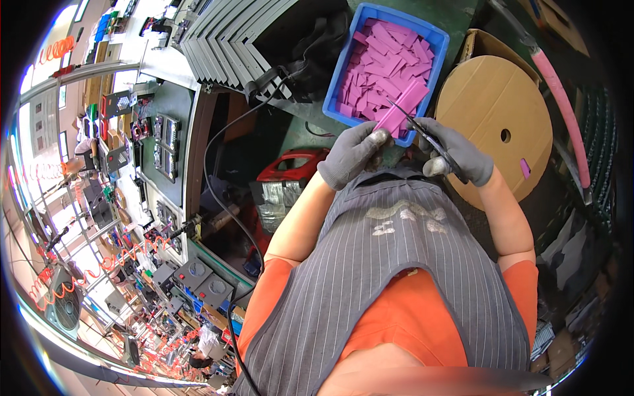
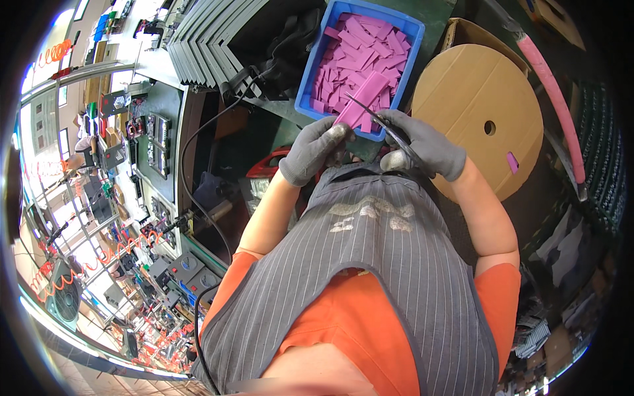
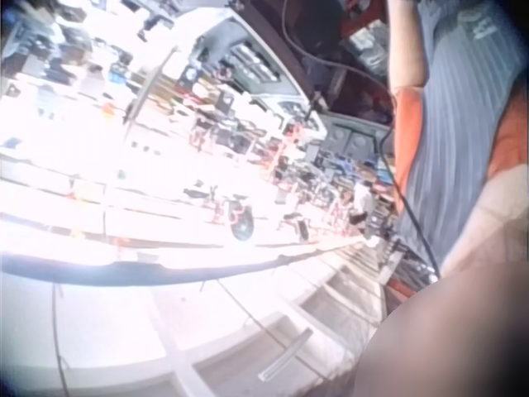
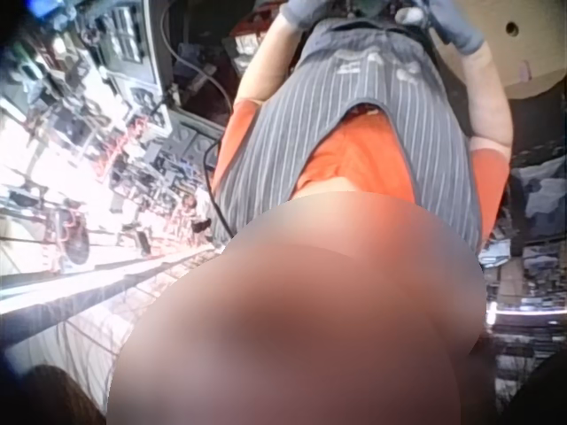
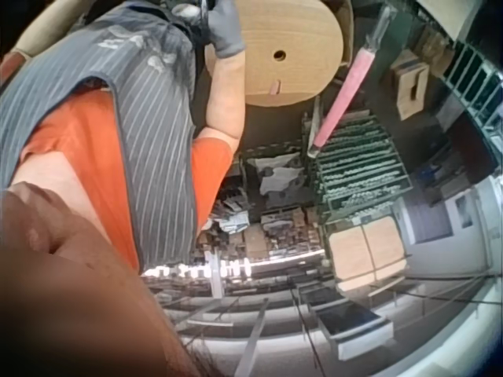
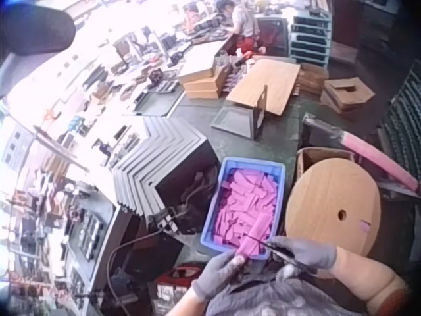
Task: Assembling small foam or plastic strips into a holder and cutting them to size.
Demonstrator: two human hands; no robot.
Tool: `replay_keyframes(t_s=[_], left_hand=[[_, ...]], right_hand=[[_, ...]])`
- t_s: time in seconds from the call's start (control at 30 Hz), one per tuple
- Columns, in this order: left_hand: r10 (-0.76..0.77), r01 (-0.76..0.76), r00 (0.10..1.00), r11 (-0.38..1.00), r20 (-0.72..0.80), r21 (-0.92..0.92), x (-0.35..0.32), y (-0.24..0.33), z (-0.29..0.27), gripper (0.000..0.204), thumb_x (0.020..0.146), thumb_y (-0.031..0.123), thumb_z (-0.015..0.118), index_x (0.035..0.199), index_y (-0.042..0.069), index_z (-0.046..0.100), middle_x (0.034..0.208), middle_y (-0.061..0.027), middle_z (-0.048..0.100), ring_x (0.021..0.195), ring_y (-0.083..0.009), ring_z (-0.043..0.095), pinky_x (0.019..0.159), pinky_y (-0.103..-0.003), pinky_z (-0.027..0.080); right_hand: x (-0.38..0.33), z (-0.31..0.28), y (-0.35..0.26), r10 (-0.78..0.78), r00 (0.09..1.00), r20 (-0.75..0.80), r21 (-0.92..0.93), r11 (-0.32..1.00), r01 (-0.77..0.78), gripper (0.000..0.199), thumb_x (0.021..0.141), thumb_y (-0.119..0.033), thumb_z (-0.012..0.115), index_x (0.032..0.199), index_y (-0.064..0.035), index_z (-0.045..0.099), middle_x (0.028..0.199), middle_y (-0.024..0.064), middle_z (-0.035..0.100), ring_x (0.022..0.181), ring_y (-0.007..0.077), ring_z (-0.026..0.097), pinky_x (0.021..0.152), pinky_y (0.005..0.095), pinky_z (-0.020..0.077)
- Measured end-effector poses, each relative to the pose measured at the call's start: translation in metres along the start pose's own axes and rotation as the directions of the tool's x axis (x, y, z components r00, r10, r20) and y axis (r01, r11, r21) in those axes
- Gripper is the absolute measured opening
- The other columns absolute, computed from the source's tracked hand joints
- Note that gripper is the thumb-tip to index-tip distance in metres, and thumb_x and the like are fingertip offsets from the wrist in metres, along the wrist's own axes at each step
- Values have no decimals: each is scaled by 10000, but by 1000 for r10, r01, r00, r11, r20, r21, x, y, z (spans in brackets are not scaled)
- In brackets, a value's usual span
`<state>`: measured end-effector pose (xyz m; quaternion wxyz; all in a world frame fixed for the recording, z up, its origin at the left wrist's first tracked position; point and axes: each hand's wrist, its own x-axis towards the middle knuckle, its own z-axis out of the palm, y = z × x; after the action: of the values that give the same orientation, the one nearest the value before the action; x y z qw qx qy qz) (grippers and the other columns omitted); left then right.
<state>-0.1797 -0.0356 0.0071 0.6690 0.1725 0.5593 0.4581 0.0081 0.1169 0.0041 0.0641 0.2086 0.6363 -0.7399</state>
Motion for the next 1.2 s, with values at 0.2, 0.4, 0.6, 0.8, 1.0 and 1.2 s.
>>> replay_keyframes(t_s=[0.2,0.4,0.6,0.8,1.0,1.2], left_hand=[[-14,16,1000,998,-24,59,0,3,2,325,914,362,503,908,43,569,685,27,483,563,-40,451,503,-175,359],[3,2,999,996,-52,87,1,1,3,315,914,353,504,900,45,572,684,29,477,553,-42,431,502,-178,357],[2,-1,1000,998,-25,66,2,1,3,310,916,343,502,894,42,573,690,27,475,558,-40,427,501,-183,353],[24,-16,998,990,-51,143,15,-6,-1,312,924,336,485,891,38,570,687,22,479,559,-44,430,500,-188,361],[-28,38,998,981,-56,188,22,-15,-8,298,924,321,475,894,41,574,685,19,480,557,-46,436,494,-201,378],[-3,2,1000,998,24,68,9,-14,-17,290,917,318,489,914,38,566,656,17,471,543,-52,438,495,-203,373]], right_hand=[[3,-1,7,3,1000,14,92,996,-4,869,598,-379,817,1271,-14,407,858,20,466,802,129,454,721,259,400],[2,-3,2,7,1000,25,66,998,-9,845,611,-382,803,1260,-5,415,856,19,467,804,128,452,721,254,396],[3,-1,-3,16,1000,-19,58,998,-15,695,672,-358,762,1198,4,487,912,36,526,812,109,473,699,239,397],[7,-5,14,141,988,-62,121,984,-133,379,746,-224,676,1038,-1,579,758,18,562,614,56,490,527,188,385],[12,-12,33,223,973,-60,82,972,-218,204,782,-143,584,949,-27,596,656,5,547,477,56,462,421,186,360],[9,-21,35,320,930,-180,591,791,-158,150,869,-123,520,973,-39,588,691,34,583,493,69,523,430,172,421]])
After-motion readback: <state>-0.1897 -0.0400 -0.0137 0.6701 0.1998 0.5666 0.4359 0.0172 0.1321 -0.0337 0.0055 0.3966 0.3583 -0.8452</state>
